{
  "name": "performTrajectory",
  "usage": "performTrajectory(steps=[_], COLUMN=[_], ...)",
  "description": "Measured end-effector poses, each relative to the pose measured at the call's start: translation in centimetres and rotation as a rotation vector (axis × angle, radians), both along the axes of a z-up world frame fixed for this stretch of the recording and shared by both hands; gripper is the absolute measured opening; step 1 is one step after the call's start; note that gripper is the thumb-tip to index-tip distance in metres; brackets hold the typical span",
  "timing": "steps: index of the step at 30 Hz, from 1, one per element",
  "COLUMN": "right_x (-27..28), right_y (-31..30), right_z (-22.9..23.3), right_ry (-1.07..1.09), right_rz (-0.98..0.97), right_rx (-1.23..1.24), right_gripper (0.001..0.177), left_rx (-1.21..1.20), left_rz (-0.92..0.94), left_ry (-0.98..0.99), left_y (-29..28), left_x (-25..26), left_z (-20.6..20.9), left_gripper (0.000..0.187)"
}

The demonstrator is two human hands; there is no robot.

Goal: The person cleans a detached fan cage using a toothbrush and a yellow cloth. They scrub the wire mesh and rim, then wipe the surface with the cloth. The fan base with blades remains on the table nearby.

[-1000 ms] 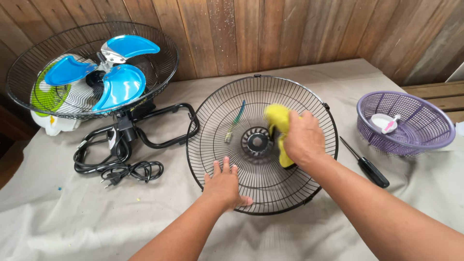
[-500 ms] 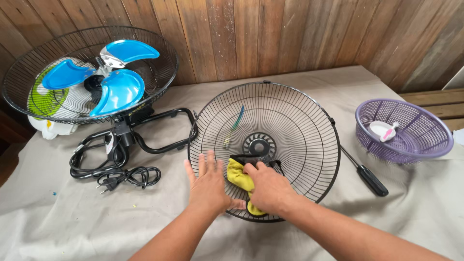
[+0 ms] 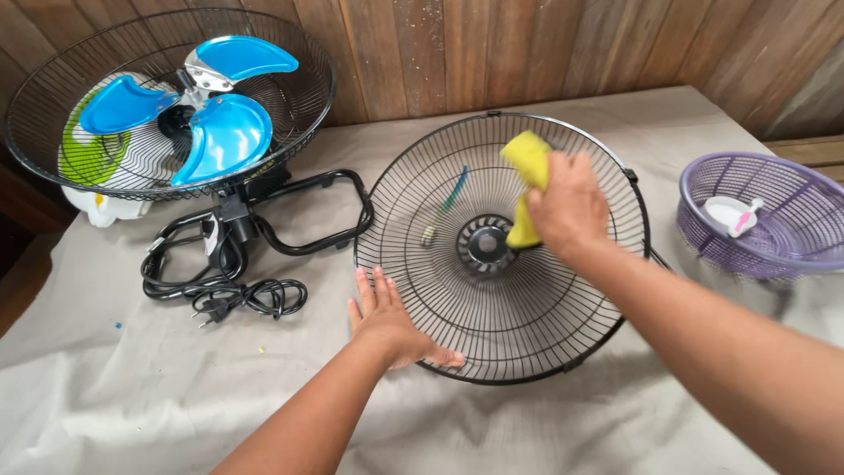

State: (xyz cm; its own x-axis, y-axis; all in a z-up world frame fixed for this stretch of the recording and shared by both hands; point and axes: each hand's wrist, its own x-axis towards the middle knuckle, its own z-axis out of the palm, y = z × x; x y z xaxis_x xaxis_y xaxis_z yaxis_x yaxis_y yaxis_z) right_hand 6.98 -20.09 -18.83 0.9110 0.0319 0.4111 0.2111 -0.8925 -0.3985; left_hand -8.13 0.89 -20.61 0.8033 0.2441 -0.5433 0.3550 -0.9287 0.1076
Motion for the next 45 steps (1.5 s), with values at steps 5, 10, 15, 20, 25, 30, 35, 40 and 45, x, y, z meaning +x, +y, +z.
performTrajectory(steps=[5,10,15,20,25,30,35,40,45], right_x=[4.5,-0.6,-5.7,1.3,1.7,-4.9,-7.4,-2.7,1.5], right_y=[2.0,9.5,12.7,9.0,9.0,11.8,7.3,4.4,3.4], right_z=[-2.7,-4.5,-0.9,3.7,0.1,-2.9,-1.5,4.8,5.5], right_ry=[-0.092,0.167,0.602,0.289,0.299,0.385,0.570,0.620,0.063], right_rz=[0.058,0.334,0.639,0.215,0.188,0.612,0.685,0.421,0.525], right_rx=[-0.154,-0.159,-0.444,-0.156,-0.285,-0.385,-0.574,-1.060,-0.556], right_gripper=[0.044,0.034,0.038,0.037,0.049,0.038,0.028,0.025,0.040], left_rx=[0.025,0.019,-0.002,-0.006,-0.008,0.007,0.024,0.056,0.046], left_rz=[-0.016,-0.007,-0.003,0.029,0.044,0.045,0.015,0.035,0.023], left_ry=[0.020,0.013,0.034,-0.004,0.018,0.026,0.041,0.034,0.049], left_y=[-0.2,-0.4,-0.6,-0.7,-1.0,-1.0,-1.1,-1.5,-1.5], left_x=[0.3,0.1,-0.3,-0.5,-0.4,-0.3,-0.4,-0.2,-0.2], left_z=[0.2,0.4,0.8,1.1,1.0,1.2,1.1,1.5,1.9], left_gripper=[0.168,0.167,0.145,0.163,0.161,0.164,0.154,0.158,0.157])
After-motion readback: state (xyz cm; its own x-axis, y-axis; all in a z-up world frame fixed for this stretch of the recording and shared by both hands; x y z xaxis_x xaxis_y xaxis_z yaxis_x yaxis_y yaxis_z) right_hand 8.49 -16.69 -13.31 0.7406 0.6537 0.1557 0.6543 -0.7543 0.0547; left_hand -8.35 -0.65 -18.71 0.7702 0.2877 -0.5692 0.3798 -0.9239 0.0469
